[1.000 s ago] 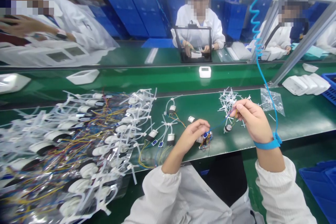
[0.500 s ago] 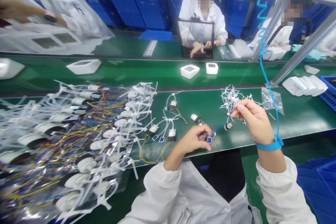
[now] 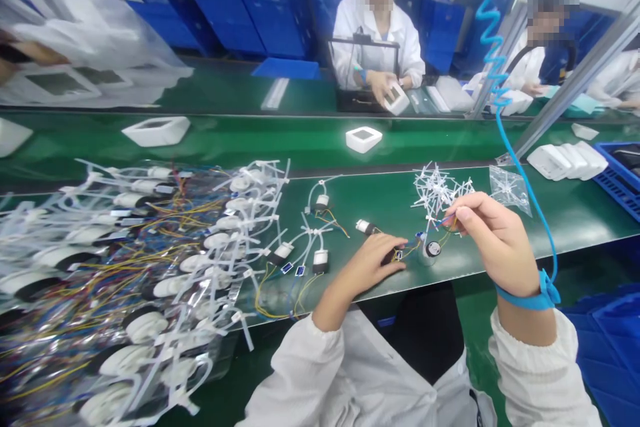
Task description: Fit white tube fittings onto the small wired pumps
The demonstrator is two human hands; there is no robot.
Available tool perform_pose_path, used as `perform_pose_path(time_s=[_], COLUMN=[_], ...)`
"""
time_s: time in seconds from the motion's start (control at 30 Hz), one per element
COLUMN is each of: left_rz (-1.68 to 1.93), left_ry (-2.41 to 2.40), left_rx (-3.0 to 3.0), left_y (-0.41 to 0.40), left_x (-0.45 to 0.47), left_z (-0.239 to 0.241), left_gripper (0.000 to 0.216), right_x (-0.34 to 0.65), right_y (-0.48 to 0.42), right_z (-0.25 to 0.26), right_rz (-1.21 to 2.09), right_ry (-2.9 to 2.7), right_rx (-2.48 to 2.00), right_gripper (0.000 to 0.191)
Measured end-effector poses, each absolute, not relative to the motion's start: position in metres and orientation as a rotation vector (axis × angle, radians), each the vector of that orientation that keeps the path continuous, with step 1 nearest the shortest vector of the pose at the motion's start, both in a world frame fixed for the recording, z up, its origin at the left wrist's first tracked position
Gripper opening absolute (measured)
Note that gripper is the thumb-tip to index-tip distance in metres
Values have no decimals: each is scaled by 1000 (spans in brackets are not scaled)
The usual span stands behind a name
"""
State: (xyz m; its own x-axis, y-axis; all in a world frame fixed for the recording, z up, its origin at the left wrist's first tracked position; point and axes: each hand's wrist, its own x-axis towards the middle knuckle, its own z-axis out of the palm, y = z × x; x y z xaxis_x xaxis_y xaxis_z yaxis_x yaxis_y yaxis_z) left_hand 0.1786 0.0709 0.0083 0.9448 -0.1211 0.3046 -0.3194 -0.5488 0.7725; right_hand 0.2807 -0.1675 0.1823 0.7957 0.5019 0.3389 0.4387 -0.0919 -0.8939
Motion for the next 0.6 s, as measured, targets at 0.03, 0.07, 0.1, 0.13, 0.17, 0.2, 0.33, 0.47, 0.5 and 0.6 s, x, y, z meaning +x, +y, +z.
perform_pose_path(time_s=[0.03, 0.07, 0.1, 0.13, 0.17, 0.2, 0.33, 0.47, 0.5, 0.6], left_rz=[275, 301, 334, 369, 408, 455, 721, 635, 524, 183], left_ry=[-305, -286, -249, -190, -118, -49, -15, -254, -316, -416], left_rx=[2203, 2247, 2291, 2334, 2371, 2396, 2332, 2209, 2179, 2146], left_y=[71, 71, 72, 73, 75, 76, 73, 44, 35, 13], left_x=[182, 185, 188, 192, 194, 196, 183, 161, 158, 162], left_z=[5, 1, -3, -6, -8, -8, 10, 43, 48, 48], left_gripper=[41, 34, 30, 27, 27, 28, 55, 72, 75, 69], right_x=[280, 279, 279, 279, 279, 279, 275, 263, 260, 252], right_y=[-170, -172, -175, -177, -179, -181, -187, -188, -187, -179], right_z=[183, 183, 183, 182, 181, 180, 176, 176, 176, 172], right_rz=[54, 51, 48, 45, 44, 45, 68, 126, 158, 307], right_ry=[-737, -732, -728, -725, -721, -719, -712, -741, -750, -774], right_rx=[-1712, -1708, -1704, -1700, -1696, -1693, -1696, -1725, -1722, -1659], right_gripper=[21, 21, 20, 19, 18, 18, 20, 21, 22, 23])
